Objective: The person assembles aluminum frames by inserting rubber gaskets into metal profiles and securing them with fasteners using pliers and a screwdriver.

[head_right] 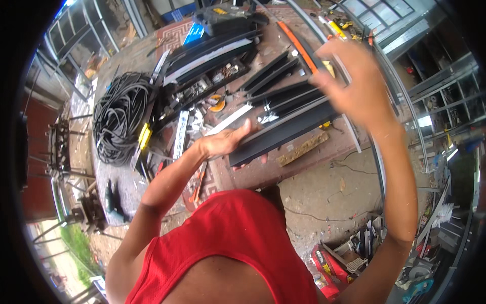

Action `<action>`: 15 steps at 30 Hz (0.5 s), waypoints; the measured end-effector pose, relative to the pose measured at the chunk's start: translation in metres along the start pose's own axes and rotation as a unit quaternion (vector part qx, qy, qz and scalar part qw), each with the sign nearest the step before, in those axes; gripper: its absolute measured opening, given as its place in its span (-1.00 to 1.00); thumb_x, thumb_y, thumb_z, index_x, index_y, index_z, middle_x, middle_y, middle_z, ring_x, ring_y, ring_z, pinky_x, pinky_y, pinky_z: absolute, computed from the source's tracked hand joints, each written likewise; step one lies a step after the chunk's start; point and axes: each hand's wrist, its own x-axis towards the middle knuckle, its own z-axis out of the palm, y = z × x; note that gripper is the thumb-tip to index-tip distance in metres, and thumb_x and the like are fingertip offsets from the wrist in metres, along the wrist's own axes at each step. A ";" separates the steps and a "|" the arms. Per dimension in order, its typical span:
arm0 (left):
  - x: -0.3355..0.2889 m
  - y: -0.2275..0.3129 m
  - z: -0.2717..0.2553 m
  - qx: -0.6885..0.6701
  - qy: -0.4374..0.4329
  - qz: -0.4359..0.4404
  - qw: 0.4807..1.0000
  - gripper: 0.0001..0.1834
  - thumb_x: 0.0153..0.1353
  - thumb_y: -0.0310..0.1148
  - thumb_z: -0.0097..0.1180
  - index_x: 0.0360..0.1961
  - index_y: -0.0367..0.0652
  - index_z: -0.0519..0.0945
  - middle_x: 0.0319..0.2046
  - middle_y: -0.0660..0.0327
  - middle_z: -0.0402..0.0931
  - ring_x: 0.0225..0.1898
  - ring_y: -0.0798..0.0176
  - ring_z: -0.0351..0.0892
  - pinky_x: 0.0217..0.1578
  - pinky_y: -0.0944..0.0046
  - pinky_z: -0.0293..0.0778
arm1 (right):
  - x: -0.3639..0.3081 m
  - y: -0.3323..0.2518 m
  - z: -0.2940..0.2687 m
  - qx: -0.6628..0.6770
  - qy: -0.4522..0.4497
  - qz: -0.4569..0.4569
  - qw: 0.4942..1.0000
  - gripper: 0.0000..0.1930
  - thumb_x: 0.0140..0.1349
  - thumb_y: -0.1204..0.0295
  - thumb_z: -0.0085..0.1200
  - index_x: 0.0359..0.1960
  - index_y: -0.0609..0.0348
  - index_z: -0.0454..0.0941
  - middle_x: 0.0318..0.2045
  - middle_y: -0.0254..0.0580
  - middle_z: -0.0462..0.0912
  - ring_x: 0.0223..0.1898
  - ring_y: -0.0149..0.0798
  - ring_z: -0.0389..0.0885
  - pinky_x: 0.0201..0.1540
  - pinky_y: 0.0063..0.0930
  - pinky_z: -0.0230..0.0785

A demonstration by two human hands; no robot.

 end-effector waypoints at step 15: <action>-0.019 -0.131 0.043 0.285 0.447 -0.024 0.848 -0.69 0.43 -0.19 0.06 -0.31 -0.22 0.64 -0.53 0.05 0.61 -0.50 -0.01 0.62 -0.38 0.11 0.52 | -0.218 0.038 0.164 0.191 -0.378 0.240 0.873 -0.36 0.17 0.03 0.36 0.17 0.19 0.56 -0.01 0.14 0.68 0.07 0.18 0.63 0.05 -0.12 0.49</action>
